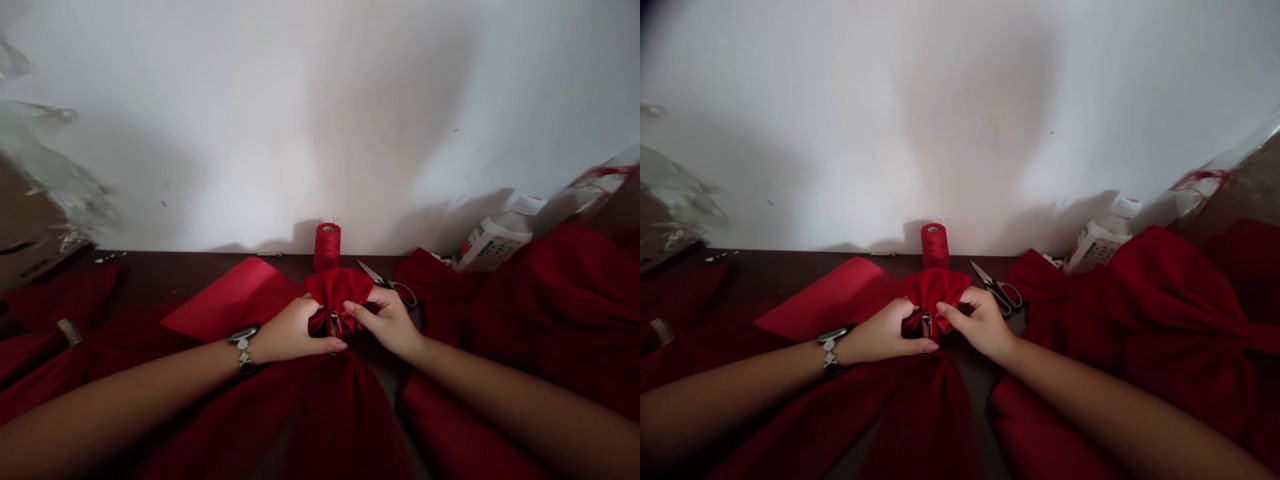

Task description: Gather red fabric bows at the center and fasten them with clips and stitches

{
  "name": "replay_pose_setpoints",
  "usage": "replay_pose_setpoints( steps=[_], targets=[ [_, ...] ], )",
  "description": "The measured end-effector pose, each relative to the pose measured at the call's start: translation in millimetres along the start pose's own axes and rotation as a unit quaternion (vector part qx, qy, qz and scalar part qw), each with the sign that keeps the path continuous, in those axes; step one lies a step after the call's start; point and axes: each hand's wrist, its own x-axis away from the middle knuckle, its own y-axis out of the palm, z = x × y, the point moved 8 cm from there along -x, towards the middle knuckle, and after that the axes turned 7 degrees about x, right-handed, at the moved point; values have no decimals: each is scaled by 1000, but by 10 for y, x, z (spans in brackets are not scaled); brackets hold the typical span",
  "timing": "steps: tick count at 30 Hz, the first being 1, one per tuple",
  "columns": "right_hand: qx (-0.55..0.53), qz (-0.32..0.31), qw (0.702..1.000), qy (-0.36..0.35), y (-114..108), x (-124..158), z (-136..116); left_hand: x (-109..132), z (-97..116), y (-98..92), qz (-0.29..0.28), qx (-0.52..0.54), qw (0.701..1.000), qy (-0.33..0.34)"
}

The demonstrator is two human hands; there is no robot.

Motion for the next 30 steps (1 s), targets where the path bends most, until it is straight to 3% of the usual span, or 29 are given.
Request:
replay_pose_setpoints(
  steps=[8,14,20,30],
  targets=[
    [75,68,993,-65,-135,34,-115,-56,-72,-5,-15,64,998,-6],
    [103,24,991,-82,-61,24,-111,-30,-82,-28,5,84,996,16],
    [77,-28,995,-56,9,-24,17,-7,-61,-7,0,54,998,16],
    [23,-14,999,-35,27,-13,42,22,42,40,-29,34,996,72]
  ],
)
